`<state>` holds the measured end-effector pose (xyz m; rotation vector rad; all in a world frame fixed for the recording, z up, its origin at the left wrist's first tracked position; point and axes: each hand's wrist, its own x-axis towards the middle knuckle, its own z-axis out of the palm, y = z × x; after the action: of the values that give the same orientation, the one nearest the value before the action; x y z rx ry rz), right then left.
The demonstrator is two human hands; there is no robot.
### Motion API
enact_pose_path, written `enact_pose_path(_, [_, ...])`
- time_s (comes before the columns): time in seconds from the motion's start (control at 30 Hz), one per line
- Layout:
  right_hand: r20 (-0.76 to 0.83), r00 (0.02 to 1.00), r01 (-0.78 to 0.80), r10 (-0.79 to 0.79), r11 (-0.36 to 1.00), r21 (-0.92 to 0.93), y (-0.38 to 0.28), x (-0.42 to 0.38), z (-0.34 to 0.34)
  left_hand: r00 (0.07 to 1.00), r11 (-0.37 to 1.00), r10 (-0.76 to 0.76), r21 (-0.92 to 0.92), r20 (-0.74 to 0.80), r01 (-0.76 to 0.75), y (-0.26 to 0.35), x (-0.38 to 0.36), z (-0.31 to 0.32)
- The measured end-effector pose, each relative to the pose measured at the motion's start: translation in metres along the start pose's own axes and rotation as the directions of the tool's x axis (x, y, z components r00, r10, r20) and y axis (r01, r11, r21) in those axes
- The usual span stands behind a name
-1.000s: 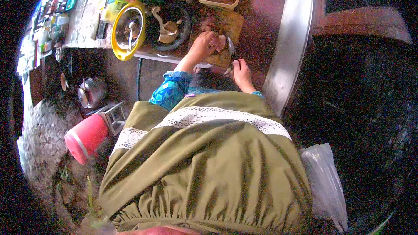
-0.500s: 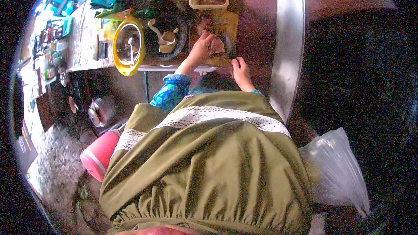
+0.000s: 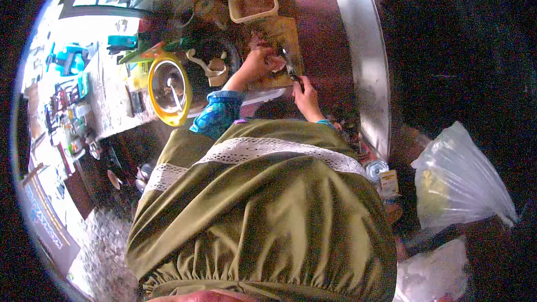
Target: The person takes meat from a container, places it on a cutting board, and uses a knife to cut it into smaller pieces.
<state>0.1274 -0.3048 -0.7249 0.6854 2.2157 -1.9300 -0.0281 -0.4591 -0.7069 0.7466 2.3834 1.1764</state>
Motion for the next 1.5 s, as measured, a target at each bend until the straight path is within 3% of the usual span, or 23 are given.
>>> enact_pose_path(0.07, [-0.016, 1.000, -0.014, 0.014, 1.000, 0.013, 0.001, -0.004, 0.006, 0.998, 0.998, 0.014, 0.057, 0.058, -0.017, -0.001, 0.002, -0.008])
enact_pose_path(0.13, [-0.032, 0.999, -0.026, 0.027, 0.999, 0.025, -0.001, -0.009, 0.011, 0.979, 0.925, 0.200, 0.323, 0.034, -0.200, 0.001, 0.005, -0.015])
enact_pose_path(0.17, [-0.028, 0.998, -0.053, 0.054, 0.998, 0.046, 0.000, -0.011, 0.013, 0.976, 0.922, 0.212, 0.322, 0.044, -0.214, -0.005, 0.012, -0.016])
enact_pose_path(0.23, [-0.039, 0.996, -0.082, 0.085, 0.994, 0.074, 0.008, -0.016, 0.017, 0.900, 0.924, 0.184, 0.243, 0.396, -0.296, -0.022, 0.025, -0.013])
enact_pose_path(0.27, [-0.026, 0.997, -0.069, 0.072, 0.992, 0.109, 0.013, -0.019, 0.020, 0.893, 0.920, 0.192, 0.242, 0.408, -0.308, -0.016, 0.023, -0.014])
enact_pose_path(0.33, [-0.025, 0.998, -0.056, 0.060, 0.987, 0.152, 0.022, -0.021, 0.026, 0.944, 0.931, 0.254, 0.211, 0.208, -0.297, -0.006, 0.017, -0.013])
enact_pose_path(0.43, [-0.069, 0.993, -0.067, 0.093, 0.949, 0.307, 0.022, -0.028, 0.039, 0.952, 0.904, 0.287, 0.299, 0.105, -0.306, -0.008, 0.008, -0.013])
enact_pose_path(0.47, [-0.085, 0.994, -0.039, 0.070, 0.947, 0.319, 0.017, -0.028, 0.043, 0.950, 0.901, 0.292, 0.301, 0.113, -0.313, -0.012, 0.005, -0.011])
enact_pose_path(0.53, [-0.128, 0.992, 0.037, 0.000, 0.959, 0.280, 0.004, -0.028, 0.049, 0.949, 0.759, 0.299, 0.577, 0.104, -0.302, -0.019, -0.009, -0.004])
enact_pose_path(0.57, [-0.129, 0.992, 0.040, -0.004, 0.959, 0.282, 0.002, -0.026, 0.052, 0.948, 0.756, 0.301, 0.580, 0.104, -0.304, -0.026, -0.014, 0.002])
enact_pose_path(0.63, [-0.205, 0.979, 0.051, 0.023, 0.935, 0.351, 0.008, -0.020, 0.061, 0.888, 0.609, 0.422, 0.668, 0.184, -0.428, -0.039, -0.023, 0.011])
enact_pose_path(0.67, [-0.245, 0.967, 0.016, 0.069, 0.945, 0.328, 0.018, -0.015, 0.065, 0.904, 0.595, 0.366, 0.692, 0.220, -0.409, -0.035, -0.029, 0.011])
enact_pose_path(0.7, [-0.251, 0.966, 0.020, 0.067, 0.944, 0.331, 0.037, -0.006, 0.068, 0.901, 0.590, 0.370, 0.693, 0.224, -0.415, -0.029, -0.030, 0.010])
enact_pose_path(0.77, [-0.393, 0.917, 0.111, -0.073, 0.991, 0.075, 0.071, 0.004, 0.074, 0.940, 0.653, 0.314, 0.688, 0.135, -0.317, -0.021, -0.033, 0.010])
enact_pose_path(0.8, [-0.395, 0.916, 0.109, -0.070, 0.991, 0.077, 0.057, -0.002, 0.072, 0.939, 0.653, 0.314, 0.687, 0.139, -0.320, -0.017, -0.028, 0.009])
enact_pose_path(0.87, [-0.201, 0.976, 0.014, 0.087, 0.890, 0.455, 0.005, -0.022, 0.067, 0.921, 0.594, 0.370, 0.731, 0.121, -0.335, -0.009, -0.014, 0.005])
enact_pose_path(0.97, [-0.191, 0.979, 0.026, 0.079, 0.869, 0.495, 0.004, -0.023, 0.070, 0.911, 0.722, 0.383, 0.564, 0.156, -0.400, 0.005, -0.003, -0.001])
enact_pose_path(1.0, [-0.190, 0.979, 0.027, 0.078, 0.868, 0.496, 0.003, -0.022, 0.070, 0.910, 0.721, 0.383, 0.566, 0.156, -0.400, 0.013, 0.000, -0.007])
enact_pose_path(1.07, [-0.224, 0.969, 0.017, 0.100, 0.885, 0.466, 0.003, -0.022, 0.069, 0.871, 0.689, 0.302, 0.542, 0.388, -0.480, 0.024, 0.004, -0.015])
enact_pose_path(1.2, [-0.226, 0.970, 0.021, 0.090, 0.894, 0.448, 0.006, -0.019, 0.074, 0.894, 0.658, 0.218, 0.617, 0.391, -0.430, -0.025, 0.011, 0.006])
enact_pose_path(1.27, [-0.223, 0.975, 0.095, 0.002, 0.901, 0.423, 0.004, -0.019, 0.073, 0.896, 0.692, 0.371, 0.570, 0.245, -0.442, -0.041, 0.010, 0.010])
enact_pose_path(1.37, [-0.243, 0.970, 0.101, -0.001, 0.911, 0.399, 0.006, -0.018, 0.075, 0.936, 0.829, 0.319, 0.435, 0.147, -0.351, -0.035, 0.007, 0.011])
enact_pose_path(1.5, [-0.301, 0.954, 0.118, -0.002, 0.922, 0.370, 0.012, -0.017, 0.081, 0.915, 0.821, 0.403, 0.438, 0.008, -0.366, -0.028, 0.012, 0.024])
